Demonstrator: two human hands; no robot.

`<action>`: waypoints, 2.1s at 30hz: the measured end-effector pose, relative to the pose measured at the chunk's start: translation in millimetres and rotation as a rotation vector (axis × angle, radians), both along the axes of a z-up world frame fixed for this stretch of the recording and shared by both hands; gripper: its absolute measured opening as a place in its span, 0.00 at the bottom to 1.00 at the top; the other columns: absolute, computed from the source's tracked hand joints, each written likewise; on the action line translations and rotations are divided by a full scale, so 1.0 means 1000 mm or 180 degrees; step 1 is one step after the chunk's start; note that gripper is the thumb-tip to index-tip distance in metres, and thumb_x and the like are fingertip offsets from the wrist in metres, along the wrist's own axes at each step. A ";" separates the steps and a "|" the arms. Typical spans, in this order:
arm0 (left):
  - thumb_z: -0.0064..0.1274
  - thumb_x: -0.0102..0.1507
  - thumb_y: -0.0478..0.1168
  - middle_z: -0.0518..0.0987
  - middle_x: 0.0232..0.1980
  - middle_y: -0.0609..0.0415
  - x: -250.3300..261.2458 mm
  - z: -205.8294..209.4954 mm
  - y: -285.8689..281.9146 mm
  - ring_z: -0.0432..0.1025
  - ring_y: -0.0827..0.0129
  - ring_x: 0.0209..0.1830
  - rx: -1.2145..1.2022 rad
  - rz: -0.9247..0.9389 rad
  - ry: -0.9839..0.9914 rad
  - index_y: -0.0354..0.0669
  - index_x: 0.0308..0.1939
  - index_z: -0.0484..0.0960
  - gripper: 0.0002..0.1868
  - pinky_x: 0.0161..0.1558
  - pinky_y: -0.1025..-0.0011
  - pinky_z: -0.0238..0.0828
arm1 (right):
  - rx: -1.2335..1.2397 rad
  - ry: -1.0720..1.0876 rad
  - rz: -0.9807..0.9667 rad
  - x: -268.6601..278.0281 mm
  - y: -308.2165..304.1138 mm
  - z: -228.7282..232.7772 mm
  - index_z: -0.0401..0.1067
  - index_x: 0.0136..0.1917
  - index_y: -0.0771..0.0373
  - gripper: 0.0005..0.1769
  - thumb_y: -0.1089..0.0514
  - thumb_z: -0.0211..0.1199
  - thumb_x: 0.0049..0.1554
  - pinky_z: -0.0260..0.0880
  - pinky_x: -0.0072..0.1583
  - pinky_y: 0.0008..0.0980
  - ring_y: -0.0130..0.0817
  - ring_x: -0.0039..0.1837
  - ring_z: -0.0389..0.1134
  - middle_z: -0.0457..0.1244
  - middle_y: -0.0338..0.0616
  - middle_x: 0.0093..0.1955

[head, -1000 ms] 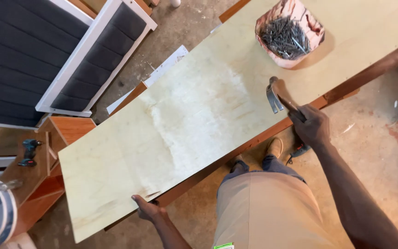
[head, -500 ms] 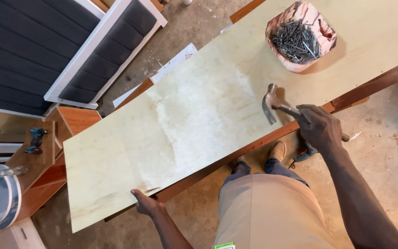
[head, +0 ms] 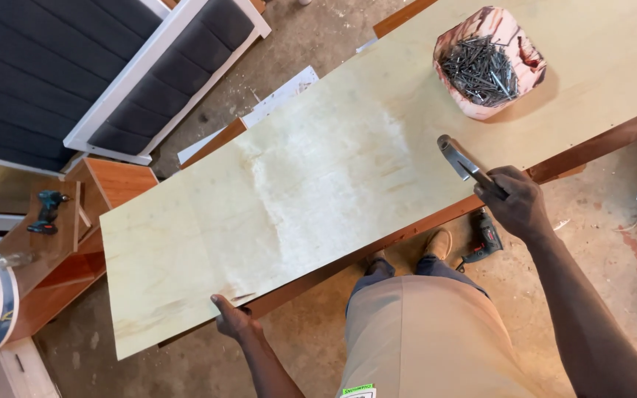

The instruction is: The person hammers nails into a wooden frame using a hammer. They repeatedly pick nails from a container and drive them into the wood along the edge of a large board.

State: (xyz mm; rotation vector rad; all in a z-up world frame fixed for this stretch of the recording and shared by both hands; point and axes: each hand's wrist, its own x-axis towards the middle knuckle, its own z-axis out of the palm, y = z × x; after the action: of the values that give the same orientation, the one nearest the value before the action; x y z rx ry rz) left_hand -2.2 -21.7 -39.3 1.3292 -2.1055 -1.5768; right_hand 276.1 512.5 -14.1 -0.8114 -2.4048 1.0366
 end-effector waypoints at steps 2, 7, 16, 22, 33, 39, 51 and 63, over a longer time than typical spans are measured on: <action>0.60 0.65 0.63 0.56 0.36 0.63 0.003 0.009 0.006 0.51 0.72 0.34 0.0042 -0.0107 0.0064 0.46 0.37 0.62 0.30 0.42 0.53 0.42 | -0.0134 -0.0078 -0.0070 -0.001 0.002 -0.002 0.73 0.37 0.67 0.11 0.61 0.68 0.60 0.67 0.48 0.38 0.38 0.47 0.68 0.68 0.48 0.52; 0.62 0.64 0.62 0.52 0.33 0.65 0.003 0.011 0.007 0.49 0.75 0.31 0.0168 -0.0101 0.0162 0.51 0.32 0.58 0.31 0.38 0.57 0.43 | 0.0021 -0.0079 0.0173 0.000 0.008 -0.005 0.75 0.41 0.70 0.09 0.61 0.68 0.59 0.69 0.46 0.38 0.40 0.46 0.69 0.68 0.51 0.53; 0.67 0.65 0.52 0.60 0.26 0.67 0.015 0.025 0.023 0.51 0.76 0.24 0.0063 0.0139 0.0115 0.53 0.25 0.64 0.26 0.30 0.56 0.45 | 0.0288 -0.0224 0.0124 0.000 0.006 -0.010 0.75 0.43 0.67 0.10 0.60 0.73 0.56 0.67 0.41 0.42 0.43 0.44 0.69 0.68 0.48 0.51; 0.68 0.64 0.44 0.86 0.36 0.52 0.081 -0.019 0.075 0.79 0.69 0.34 -0.1419 -0.0673 0.0982 0.43 0.36 0.85 0.10 0.35 0.72 0.76 | 0.0528 0.0245 0.0248 0.005 0.010 -0.018 0.74 0.44 0.68 0.10 0.61 0.74 0.57 0.65 0.42 0.41 0.42 0.41 0.67 0.66 0.50 0.47; 0.58 0.63 0.54 0.79 0.22 0.48 0.139 -0.003 0.409 0.78 0.48 0.27 -0.0872 -0.5870 0.1212 0.47 0.26 0.81 0.18 0.31 0.55 0.76 | -0.0201 0.0382 -0.0021 0.016 0.017 -0.053 0.81 0.46 0.57 0.10 0.55 0.74 0.51 0.70 0.48 0.44 0.52 0.47 0.71 0.68 0.46 0.45; 0.53 0.55 0.51 0.82 0.27 0.37 0.144 0.016 0.438 0.79 0.37 0.39 -0.1334 -0.6205 0.0109 0.32 0.24 0.84 0.22 0.45 0.40 0.75 | -0.0297 0.0311 -0.0302 0.019 0.013 -0.057 0.80 0.46 0.57 0.11 0.56 0.74 0.47 0.69 0.47 0.47 0.56 0.45 0.70 0.67 0.48 0.43; 0.59 0.64 0.55 0.80 0.23 0.51 0.147 -0.026 0.430 0.80 0.50 0.30 -0.1177 -0.6219 0.2150 0.57 0.41 0.83 0.11 0.34 0.53 0.77 | -0.0687 0.0523 -0.0423 0.034 0.005 -0.027 0.79 0.44 0.61 0.06 0.60 0.73 0.52 0.64 0.41 0.39 0.45 0.38 0.67 0.66 0.48 0.38; 0.53 0.68 0.49 0.84 0.30 0.47 0.142 0.011 0.433 0.81 0.46 0.35 -0.1094 -0.6765 0.1914 0.58 0.46 0.79 0.06 0.39 0.50 0.78 | -0.1740 -0.1436 -0.0945 0.081 -0.017 0.062 0.76 0.49 0.56 0.30 0.28 0.53 0.66 0.67 0.52 0.57 0.62 0.50 0.72 0.69 0.59 0.38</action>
State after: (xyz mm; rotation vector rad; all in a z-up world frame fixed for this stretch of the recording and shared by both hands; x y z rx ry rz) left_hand 139.9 410.8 -28.2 -1.9695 -2.6511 -1.1613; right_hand 357.4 495.8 48.2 -1.6896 -2.2397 1.5368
